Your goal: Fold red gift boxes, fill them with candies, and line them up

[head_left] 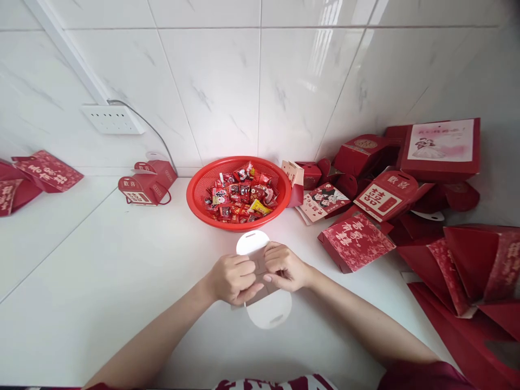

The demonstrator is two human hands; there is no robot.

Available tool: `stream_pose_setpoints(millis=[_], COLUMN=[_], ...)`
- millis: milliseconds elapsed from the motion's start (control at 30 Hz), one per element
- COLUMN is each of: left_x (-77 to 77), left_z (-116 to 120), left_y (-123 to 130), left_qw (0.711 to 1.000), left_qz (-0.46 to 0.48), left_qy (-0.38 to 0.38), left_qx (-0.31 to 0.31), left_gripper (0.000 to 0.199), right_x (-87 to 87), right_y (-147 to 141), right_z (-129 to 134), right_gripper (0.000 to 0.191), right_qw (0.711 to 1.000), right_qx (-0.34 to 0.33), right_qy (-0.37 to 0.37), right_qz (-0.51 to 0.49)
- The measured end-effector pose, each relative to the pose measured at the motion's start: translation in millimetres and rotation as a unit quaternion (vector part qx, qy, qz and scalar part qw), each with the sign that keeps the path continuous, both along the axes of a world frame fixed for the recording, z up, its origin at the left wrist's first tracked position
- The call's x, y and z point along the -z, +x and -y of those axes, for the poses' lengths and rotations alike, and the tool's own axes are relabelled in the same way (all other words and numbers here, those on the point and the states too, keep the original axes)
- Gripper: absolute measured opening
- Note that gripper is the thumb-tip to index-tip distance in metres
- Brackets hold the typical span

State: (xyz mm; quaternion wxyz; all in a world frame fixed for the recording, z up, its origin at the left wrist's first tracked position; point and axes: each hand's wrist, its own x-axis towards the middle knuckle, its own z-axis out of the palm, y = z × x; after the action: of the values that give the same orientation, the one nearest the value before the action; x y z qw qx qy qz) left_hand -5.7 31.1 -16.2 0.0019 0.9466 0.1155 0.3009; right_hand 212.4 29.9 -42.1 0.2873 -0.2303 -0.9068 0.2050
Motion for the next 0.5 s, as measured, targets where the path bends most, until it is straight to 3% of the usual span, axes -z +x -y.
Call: stream_pose_setpoints(millis=[100,333,433,500], left_x=[6.7,26.1,23.5,18.4], left_z=[-1,-11,-14,-15], left_y=[8,14,14,13], left_qw=[0.999,0.990,0.988,0.986], left_qz=[-0.004,0.096,0.114,0.122], left_qy=[-0.036,-0.081,-0.084,-0.104], left_qx=[0.034,0.063,0.061,0.045], left_gripper=[0.032,0.043,0.040,0.036], right_x=[12.4,30.4,27.7,17.1], right_y=[-7,-13,-9,-4], right_z=[4,12,11,9], right_gripper=[0.050,0.048,0.050,0.052], right_qw=[0.999,0.998,0.999,0.998], right_qx=[0.027,0.055,0.035,0.005], right_qy=[0.019,0.018,0.007,-0.013], right_qz=[-0.005,-0.014,-0.040,-0.066])
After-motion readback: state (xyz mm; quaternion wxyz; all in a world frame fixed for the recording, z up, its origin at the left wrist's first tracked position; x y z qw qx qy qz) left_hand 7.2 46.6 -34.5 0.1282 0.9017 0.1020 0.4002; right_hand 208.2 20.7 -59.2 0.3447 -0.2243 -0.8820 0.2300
